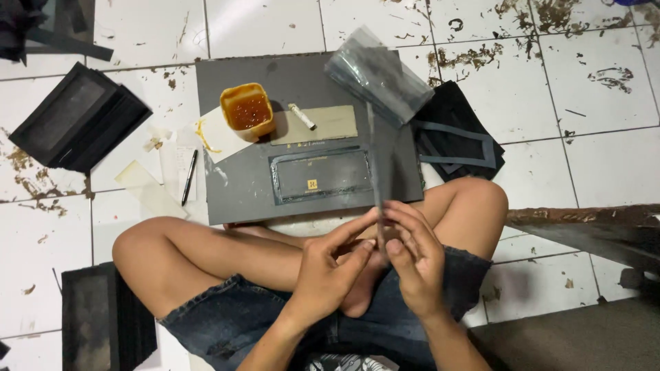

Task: The person sits on the floor and assembles rectangular frames by applying a white adhesive to a dark grey board using a small stick. They then place a clear plastic sheet over the adhesive and press it down to secure it. The person repeats this process for multiple frames, stacking the completed ones to the side.

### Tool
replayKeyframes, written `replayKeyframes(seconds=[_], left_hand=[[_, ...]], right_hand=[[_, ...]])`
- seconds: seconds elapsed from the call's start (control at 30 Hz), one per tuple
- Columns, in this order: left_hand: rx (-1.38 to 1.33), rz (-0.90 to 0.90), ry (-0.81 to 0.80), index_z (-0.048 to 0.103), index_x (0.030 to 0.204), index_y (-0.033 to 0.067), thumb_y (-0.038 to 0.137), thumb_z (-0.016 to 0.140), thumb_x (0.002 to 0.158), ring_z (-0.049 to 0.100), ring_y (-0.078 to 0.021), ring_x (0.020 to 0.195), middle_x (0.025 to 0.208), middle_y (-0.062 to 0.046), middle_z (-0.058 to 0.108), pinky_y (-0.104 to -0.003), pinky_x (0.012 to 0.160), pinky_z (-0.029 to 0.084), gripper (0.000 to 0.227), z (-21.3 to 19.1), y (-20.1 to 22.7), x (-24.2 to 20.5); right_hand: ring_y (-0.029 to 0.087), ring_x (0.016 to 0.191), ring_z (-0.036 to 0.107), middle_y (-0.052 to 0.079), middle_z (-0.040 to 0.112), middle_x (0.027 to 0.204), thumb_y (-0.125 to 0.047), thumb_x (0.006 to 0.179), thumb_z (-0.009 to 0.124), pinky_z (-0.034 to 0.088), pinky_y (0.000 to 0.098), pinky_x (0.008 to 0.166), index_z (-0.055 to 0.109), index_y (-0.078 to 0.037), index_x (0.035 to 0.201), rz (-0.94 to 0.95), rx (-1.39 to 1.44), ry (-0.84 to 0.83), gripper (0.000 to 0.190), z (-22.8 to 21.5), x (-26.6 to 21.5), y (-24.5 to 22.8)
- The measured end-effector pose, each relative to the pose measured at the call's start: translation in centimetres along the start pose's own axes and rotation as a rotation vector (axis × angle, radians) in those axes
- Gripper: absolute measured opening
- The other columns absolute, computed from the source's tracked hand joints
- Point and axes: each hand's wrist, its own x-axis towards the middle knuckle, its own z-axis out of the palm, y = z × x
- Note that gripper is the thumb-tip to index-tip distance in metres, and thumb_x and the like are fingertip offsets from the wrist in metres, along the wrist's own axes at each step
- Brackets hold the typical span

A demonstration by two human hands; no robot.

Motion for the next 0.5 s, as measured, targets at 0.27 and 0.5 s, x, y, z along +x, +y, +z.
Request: replayKeyframes(seconds=[0.27, 0.5], left_hand=[[-0.097, -0.007, 0.152, 0.066, 0.119, -0.0027, 0.000, 0.068, 0.088, 0.073, -0.0175, 0.099, 0.110, -0.013, 0.077, -0.026, 0.084, 0.059, 0.031, 0.0, -0.6, -2.1], [-0.073, 0.013, 0.207, 0.066, 0.105, -0.0021, -0.001, 0.072, 0.087, 0.068, -0.0117, 0.074, 0.084, -0.008, 0.073, -0.022, 0.068, 0.057, 0.019, -0.6, 0.2, -1.9]], right_hand=[[0.027, 0.122, 0.062, 0.021, 0.058, 0.138, -0.001, 0.091, 0.061, 0.052, 0.0348, 0.108, 0.058, 0.008, 0.128, -0.003, -0.003, 0.030, 0.038, 1.1, -1.7, -0.1], [0.027, 0.118, 0.065, 0.020, 0.062, 0.134, -0.001, 0.085, 0.070, 0.055, 0.0335, 0.103, 0.062, 0.005, 0.124, -0.132, -0.228, -0.046, 0.040, 2.8, -1.5, -2.9]])
